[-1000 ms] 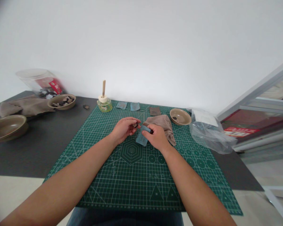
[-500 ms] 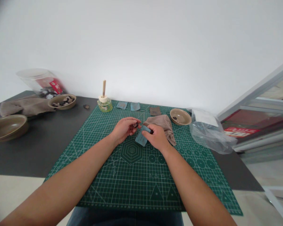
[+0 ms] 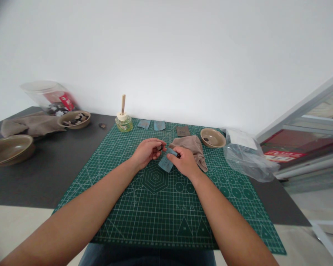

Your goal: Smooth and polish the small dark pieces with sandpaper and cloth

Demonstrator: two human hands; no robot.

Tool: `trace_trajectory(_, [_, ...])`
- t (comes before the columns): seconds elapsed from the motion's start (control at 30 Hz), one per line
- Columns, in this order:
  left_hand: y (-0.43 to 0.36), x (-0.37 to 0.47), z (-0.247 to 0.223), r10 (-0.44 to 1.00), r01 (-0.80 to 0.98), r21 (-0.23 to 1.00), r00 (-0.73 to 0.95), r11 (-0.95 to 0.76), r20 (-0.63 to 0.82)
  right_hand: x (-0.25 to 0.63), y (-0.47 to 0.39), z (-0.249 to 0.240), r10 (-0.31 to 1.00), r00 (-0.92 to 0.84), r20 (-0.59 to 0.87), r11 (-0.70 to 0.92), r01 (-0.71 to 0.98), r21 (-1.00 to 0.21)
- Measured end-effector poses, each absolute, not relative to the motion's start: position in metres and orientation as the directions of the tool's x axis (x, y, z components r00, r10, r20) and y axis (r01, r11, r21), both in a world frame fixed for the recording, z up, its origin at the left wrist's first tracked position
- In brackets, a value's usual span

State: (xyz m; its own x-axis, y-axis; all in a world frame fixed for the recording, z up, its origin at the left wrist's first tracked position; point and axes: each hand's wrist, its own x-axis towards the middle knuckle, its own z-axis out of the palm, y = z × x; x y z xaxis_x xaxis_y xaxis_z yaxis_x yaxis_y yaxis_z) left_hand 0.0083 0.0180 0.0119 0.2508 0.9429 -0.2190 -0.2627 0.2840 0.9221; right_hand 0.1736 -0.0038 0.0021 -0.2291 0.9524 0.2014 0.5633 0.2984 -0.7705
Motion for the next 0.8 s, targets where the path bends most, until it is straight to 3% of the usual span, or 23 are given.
trace_trajectory(0.8, [0.0189,0.0089,0.0098,0.933,-0.225,0.934,0.296,0.278,-0.206,0.1720,-0.0073,0.0039,0.935,-0.292,0.201,0.339,0.572,-0.747])
